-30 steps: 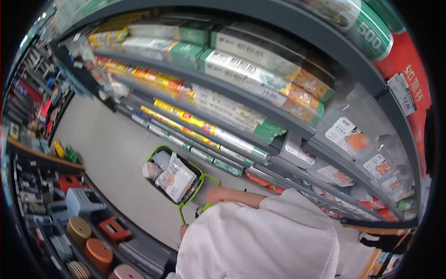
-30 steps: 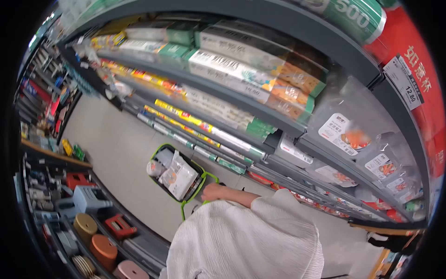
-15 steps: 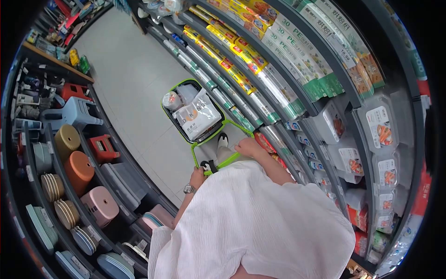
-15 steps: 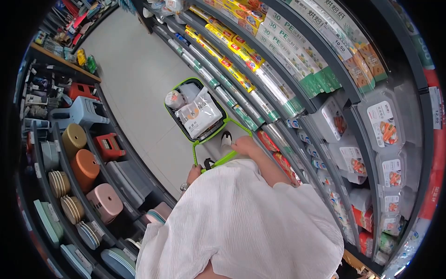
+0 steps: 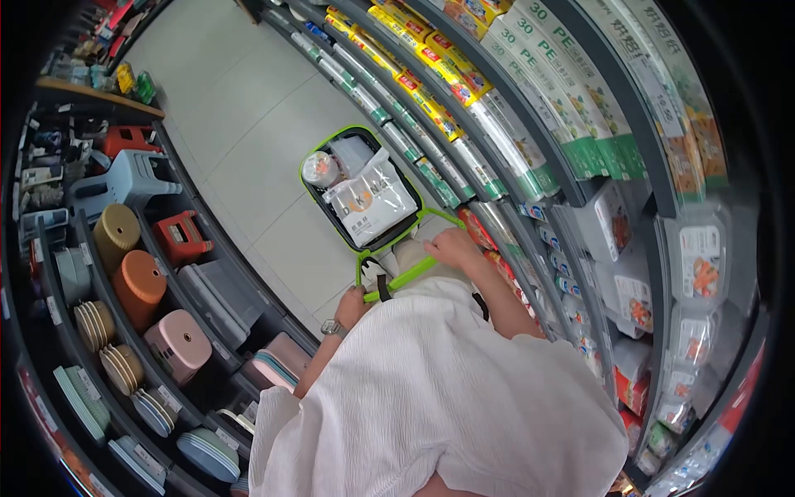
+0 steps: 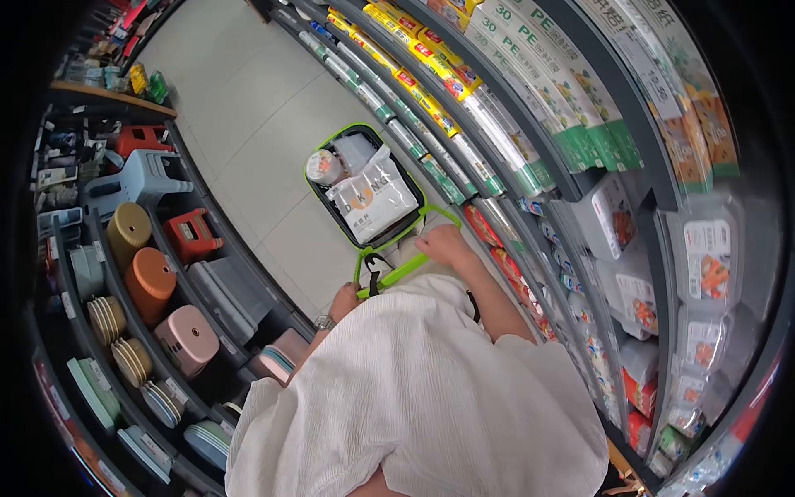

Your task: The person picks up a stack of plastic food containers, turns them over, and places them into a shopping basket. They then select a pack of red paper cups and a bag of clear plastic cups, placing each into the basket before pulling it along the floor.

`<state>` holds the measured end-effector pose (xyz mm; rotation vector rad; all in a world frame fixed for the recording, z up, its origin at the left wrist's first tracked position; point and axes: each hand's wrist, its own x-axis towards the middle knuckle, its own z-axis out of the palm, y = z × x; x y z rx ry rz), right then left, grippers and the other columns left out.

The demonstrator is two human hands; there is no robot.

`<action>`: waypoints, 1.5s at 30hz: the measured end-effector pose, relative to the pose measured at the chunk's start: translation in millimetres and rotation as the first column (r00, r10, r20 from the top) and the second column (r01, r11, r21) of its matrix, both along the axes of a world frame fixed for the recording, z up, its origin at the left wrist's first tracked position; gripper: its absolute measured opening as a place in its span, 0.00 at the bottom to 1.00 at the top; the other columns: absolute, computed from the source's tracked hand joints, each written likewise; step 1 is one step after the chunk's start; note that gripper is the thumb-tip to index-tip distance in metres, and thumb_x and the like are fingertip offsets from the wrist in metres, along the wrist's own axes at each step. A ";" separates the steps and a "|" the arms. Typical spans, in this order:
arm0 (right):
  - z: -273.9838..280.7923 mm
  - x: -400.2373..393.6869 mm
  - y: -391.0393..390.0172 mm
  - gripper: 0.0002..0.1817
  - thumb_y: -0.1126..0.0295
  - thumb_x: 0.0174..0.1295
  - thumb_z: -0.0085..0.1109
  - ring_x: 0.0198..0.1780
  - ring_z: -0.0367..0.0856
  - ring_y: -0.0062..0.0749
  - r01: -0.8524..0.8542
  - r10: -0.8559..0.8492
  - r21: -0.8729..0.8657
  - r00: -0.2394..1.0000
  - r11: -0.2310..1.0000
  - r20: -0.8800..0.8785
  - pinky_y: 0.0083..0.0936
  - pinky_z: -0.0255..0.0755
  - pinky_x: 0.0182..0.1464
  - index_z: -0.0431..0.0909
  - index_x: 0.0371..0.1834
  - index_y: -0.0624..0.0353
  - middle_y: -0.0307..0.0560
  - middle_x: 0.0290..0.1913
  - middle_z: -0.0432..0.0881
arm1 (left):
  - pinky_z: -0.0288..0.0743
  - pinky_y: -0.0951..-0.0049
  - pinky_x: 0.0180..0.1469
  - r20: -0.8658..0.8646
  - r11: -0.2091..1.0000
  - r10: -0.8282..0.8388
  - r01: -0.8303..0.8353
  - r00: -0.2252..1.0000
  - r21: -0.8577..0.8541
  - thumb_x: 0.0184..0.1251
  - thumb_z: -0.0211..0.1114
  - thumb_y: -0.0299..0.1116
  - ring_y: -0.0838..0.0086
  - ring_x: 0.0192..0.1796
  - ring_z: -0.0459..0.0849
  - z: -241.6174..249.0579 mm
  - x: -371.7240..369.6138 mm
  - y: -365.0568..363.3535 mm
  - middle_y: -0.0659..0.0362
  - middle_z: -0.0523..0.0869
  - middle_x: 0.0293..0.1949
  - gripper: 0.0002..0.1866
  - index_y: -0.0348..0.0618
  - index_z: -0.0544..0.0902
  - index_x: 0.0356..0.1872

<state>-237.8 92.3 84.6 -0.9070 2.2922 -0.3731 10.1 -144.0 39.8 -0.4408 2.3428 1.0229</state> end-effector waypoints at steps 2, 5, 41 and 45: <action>-5.9 -12.4 -10.1 0.31 0.47 0.71 0.50 0.34 0.84 0.61 0.001 -0.001 -0.084 1.000 0.996 -0.001 0.53 0.76 0.44 0.87 0.23 0.62 0.63 0.25 0.83 | 0.82 0.50 0.48 -0.005 0.996 0.085 -0.085 0.996 -0.010 0.61 0.67 0.30 0.43 0.44 0.86 1.3 -9.4 -1.6 0.37 0.85 0.41 0.13 0.31 0.83 0.43; -17.2 -31.3 -28.1 0.33 0.46 0.72 0.50 0.34 0.85 0.58 -0.040 0.038 -0.115 0.999 0.993 -0.020 0.51 0.75 0.42 0.85 0.19 0.63 0.60 0.27 0.85 | 0.81 0.50 0.47 -0.057 0.967 0.250 -0.253 0.967 -0.040 0.61 0.65 0.26 0.43 0.42 0.87 3.7 -27.6 -9.6 0.38 0.87 0.37 0.11 0.32 0.84 0.43; -376.7 -139.1 -169.0 0.39 0.54 0.57 0.71 0.62 0.75 0.64 0.544 -0.546 0.157 0.837 0.824 -0.033 0.50 0.70 0.65 0.69 0.63 0.72 0.69 0.58 0.76 | 0.80 0.43 0.44 0.120 0.869 0.412 -0.350 0.903 -0.349 0.67 0.63 0.36 0.37 0.41 0.86 -340.5 -230.2 -265.7 0.34 0.87 0.35 0.25 0.33 0.63 0.55; -374.5 -107.3 -152.4 0.48 0.43 0.53 0.75 0.62 0.74 0.67 0.626 -0.656 0.310 0.755 0.716 -0.007 0.51 0.70 0.65 0.66 0.62 0.75 0.73 0.59 0.74 | 0.79 0.44 0.46 0.127 0.874 0.435 -0.385 0.891 -0.296 0.68 0.63 0.35 0.35 0.43 0.86 -369.3 -216.8 -260.6 0.31 0.86 0.38 0.28 0.28 0.62 0.59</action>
